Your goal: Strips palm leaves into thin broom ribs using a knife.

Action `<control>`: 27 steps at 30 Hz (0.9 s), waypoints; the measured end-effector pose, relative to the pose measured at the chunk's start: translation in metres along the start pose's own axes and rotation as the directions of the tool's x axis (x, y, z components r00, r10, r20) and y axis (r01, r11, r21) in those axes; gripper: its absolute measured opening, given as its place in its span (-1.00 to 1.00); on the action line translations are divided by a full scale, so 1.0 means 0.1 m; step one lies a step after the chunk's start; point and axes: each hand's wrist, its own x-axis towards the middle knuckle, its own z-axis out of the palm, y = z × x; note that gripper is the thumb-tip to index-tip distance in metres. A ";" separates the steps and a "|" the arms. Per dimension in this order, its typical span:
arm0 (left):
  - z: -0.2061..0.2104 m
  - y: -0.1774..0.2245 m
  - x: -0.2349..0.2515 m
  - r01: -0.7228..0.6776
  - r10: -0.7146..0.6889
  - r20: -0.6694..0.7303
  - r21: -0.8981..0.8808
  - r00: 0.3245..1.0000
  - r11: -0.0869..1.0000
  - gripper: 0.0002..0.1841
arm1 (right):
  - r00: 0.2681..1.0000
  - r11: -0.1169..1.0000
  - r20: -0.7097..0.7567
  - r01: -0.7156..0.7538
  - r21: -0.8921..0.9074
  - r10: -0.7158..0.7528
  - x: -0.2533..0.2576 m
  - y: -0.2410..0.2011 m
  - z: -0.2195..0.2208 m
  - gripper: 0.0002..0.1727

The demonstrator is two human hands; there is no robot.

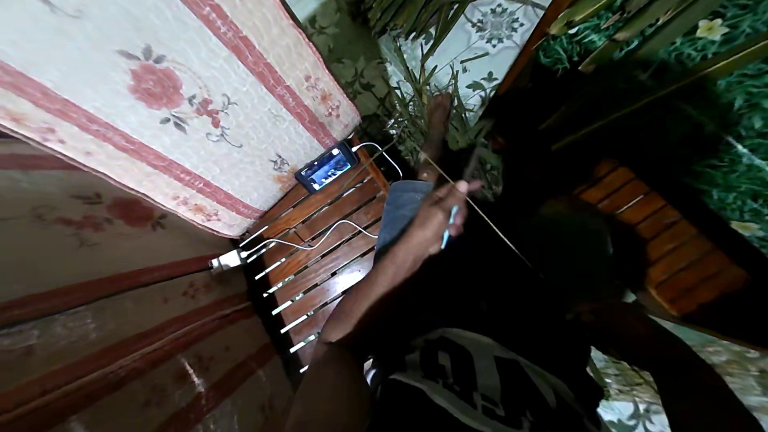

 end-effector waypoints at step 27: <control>-0.39 0.39 -0.16 -0.067 0.066 -0.020 -0.068 0.998 0.995 -0.54 | 0.971 0.949 -0.237 -0.048 -0.312 -0.029 -0.10 0.26 -0.22 -0.74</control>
